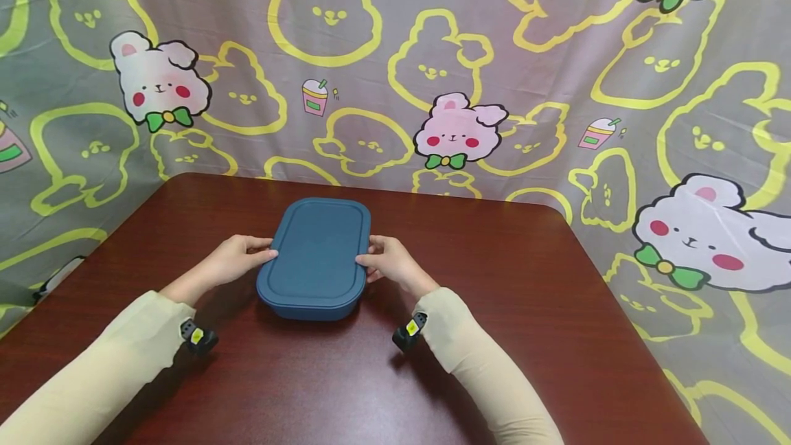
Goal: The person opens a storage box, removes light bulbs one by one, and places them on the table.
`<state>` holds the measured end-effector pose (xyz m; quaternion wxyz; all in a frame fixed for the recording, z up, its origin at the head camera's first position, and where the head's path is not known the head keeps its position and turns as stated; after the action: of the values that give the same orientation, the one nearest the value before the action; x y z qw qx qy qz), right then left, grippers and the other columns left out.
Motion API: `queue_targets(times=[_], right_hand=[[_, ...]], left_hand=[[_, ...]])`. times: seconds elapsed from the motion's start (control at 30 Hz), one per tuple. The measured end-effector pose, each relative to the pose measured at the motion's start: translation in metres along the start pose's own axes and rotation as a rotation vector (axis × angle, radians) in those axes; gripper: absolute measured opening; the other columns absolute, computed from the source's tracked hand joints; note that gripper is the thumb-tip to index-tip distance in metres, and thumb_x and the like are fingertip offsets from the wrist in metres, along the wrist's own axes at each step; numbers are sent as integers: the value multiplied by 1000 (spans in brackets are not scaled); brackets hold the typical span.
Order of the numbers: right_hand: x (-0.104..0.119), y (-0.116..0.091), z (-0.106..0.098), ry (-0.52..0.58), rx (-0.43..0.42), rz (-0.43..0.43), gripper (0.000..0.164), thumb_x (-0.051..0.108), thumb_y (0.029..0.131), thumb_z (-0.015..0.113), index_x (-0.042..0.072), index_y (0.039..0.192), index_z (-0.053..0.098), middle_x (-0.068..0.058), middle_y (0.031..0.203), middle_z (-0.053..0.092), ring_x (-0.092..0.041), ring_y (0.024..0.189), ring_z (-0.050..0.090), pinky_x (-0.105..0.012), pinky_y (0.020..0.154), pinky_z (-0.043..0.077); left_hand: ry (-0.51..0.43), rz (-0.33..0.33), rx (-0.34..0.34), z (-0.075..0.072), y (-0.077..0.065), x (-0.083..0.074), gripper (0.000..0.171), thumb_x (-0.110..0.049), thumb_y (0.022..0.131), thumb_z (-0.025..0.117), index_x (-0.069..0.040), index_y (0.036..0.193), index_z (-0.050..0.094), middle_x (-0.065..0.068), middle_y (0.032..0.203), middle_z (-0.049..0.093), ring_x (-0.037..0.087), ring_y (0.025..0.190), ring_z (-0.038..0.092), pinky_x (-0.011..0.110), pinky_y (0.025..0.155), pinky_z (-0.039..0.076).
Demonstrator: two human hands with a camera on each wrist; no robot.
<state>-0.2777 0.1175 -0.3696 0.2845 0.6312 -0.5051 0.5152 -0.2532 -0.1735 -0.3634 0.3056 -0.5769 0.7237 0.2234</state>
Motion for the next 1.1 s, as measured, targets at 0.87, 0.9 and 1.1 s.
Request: queue_targets(times=[0.87, 0.9, 1.1], right_hand=[[47, 3, 3, -21, 43, -59, 66, 8, 85, 66, 0, 141, 32, -17, 111, 52, -18, 62, 62, -39, 67, 54], [50, 3, 4, -24, 47, -62, 67, 8, 85, 66, 0, 141, 32, -17, 111, 51, -18, 62, 62, -38, 67, 54], [69, 11, 14, -61, 65, -60, 68, 12, 84, 68, 2, 142, 32, -15, 118, 49, -21, 68, 63, -33, 68, 54]], left_hand=[[-4, 42, -74, -42, -18, -20, 50, -22, 94, 54, 12, 129, 44, 28, 122, 52, 38, 110, 52, 48, 87, 44], [-7, 43, -77, -45, -19, -20, 50, -22, 94, 54, 12, 130, 44, 28, 121, 52, 38, 109, 53, 48, 86, 44], [-17, 16, -85, -66, -25, -18, 52, -23, 94, 54, 11, 131, 42, 28, 118, 55, 35, 100, 59, 47, 84, 46]])
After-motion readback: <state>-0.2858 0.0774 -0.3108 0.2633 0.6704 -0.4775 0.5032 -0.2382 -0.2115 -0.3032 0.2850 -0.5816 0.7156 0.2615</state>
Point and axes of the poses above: each hand's wrist, its own y-axis towards the middle knuckle, its own z-axis out of the palm, x = y × z, the point moved 1 cm from there along y, towards the middle knuckle
